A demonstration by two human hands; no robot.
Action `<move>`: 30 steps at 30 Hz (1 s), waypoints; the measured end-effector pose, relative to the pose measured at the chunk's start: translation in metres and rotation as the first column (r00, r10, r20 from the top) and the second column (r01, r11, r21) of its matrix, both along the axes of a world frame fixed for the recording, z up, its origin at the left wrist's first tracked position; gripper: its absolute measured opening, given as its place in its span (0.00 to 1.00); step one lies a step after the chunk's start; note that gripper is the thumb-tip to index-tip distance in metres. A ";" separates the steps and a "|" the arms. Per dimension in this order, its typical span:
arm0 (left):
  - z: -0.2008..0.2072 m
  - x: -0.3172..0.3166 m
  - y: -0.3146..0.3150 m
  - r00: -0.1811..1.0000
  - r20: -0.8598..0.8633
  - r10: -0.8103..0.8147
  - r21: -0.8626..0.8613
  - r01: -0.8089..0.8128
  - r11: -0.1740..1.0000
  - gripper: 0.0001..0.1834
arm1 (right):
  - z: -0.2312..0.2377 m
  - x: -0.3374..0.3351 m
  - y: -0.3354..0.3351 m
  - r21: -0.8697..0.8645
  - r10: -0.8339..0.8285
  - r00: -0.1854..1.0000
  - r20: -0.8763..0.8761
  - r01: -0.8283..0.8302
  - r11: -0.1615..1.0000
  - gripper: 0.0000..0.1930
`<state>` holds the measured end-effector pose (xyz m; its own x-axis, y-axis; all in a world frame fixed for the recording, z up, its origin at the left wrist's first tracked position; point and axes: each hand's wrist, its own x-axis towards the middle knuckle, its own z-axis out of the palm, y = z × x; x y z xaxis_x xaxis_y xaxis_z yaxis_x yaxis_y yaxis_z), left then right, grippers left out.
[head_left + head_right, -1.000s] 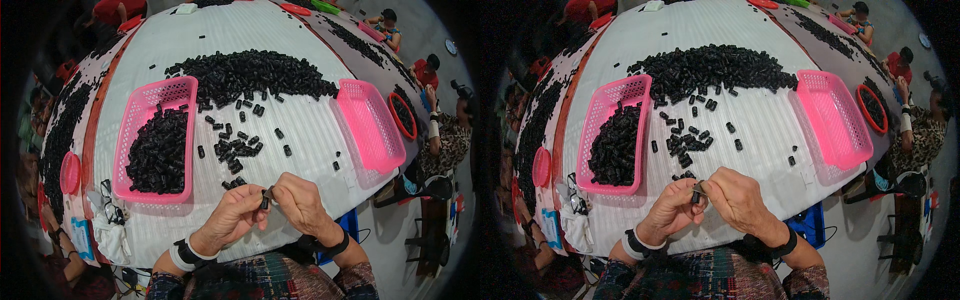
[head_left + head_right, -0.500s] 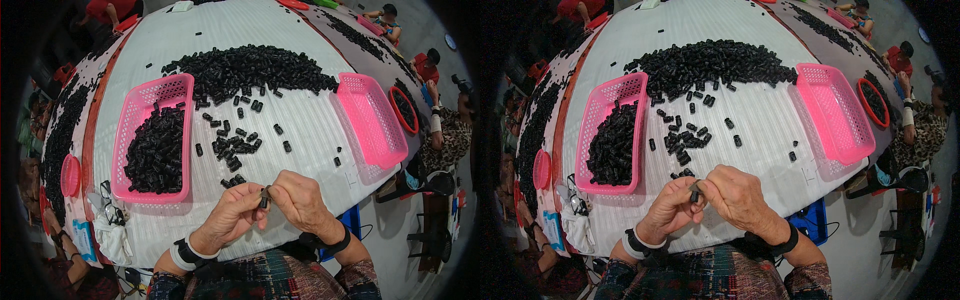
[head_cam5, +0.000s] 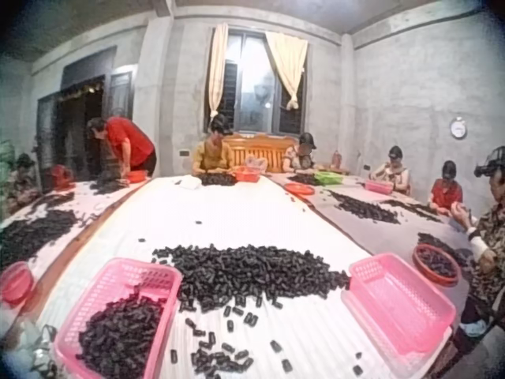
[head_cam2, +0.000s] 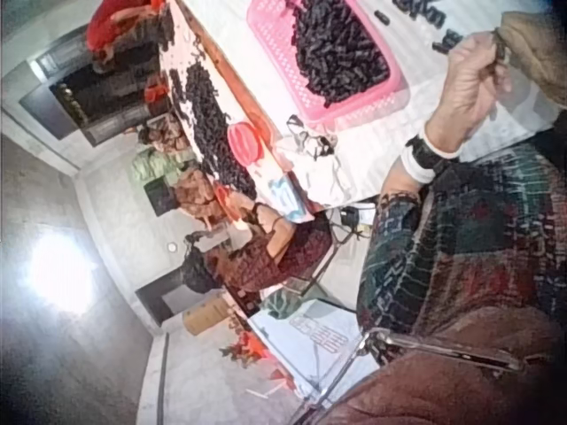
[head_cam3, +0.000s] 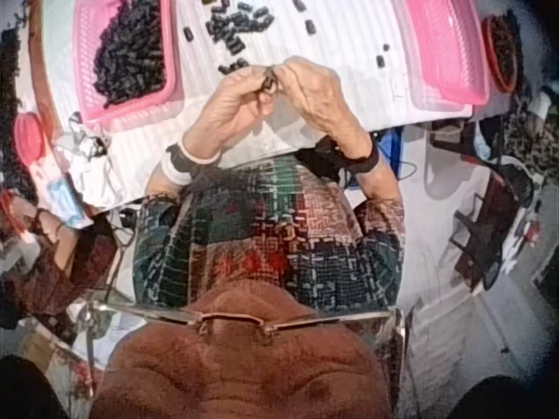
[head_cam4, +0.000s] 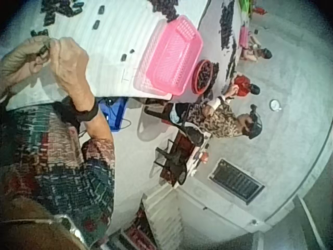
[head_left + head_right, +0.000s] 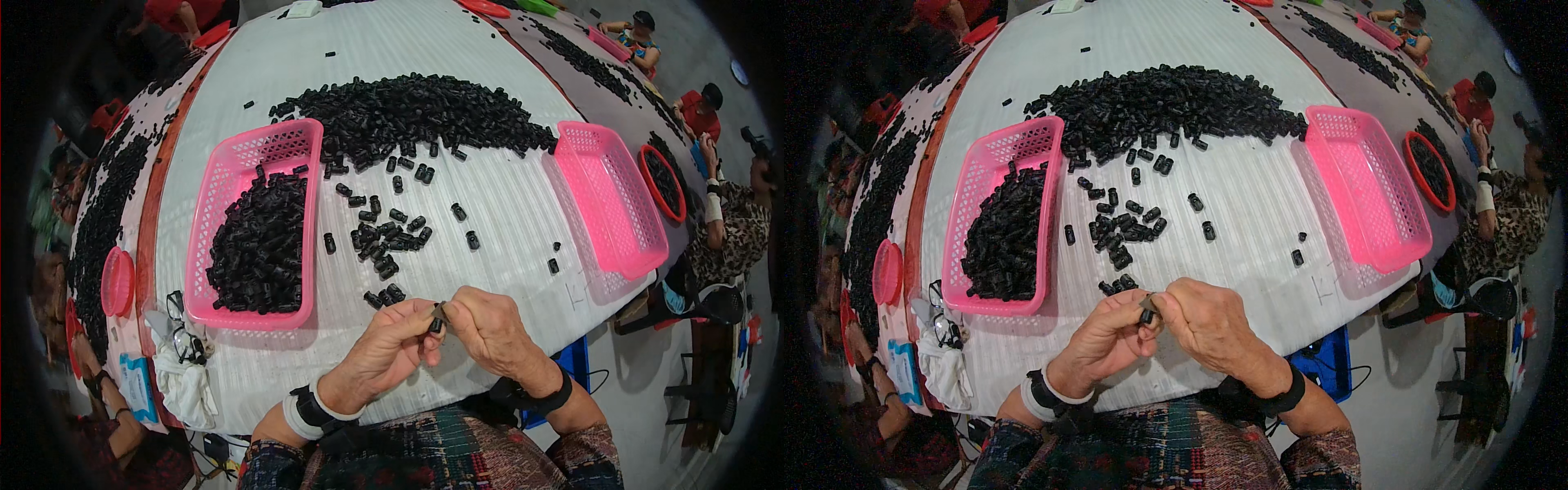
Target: Manually assemble small black plastic components by joining two parts together.
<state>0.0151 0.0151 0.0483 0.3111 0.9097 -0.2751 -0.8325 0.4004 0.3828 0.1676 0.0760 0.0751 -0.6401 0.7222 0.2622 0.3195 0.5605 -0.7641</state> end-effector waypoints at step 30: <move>0.008 0.001 -0.003 0.996 -0.085 -0.011 0.050 0.015 0.999 0.09 | 0.009 0.003 0.001 0.123 -0.016 1.000 0.010 0.014 0.992 0.09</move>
<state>0.0156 0.0119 0.0566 0.3006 0.9190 -0.2551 -0.7908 0.3896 0.4720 0.1702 0.0766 0.0838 -0.6328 0.6943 0.3428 0.3364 0.6452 -0.6859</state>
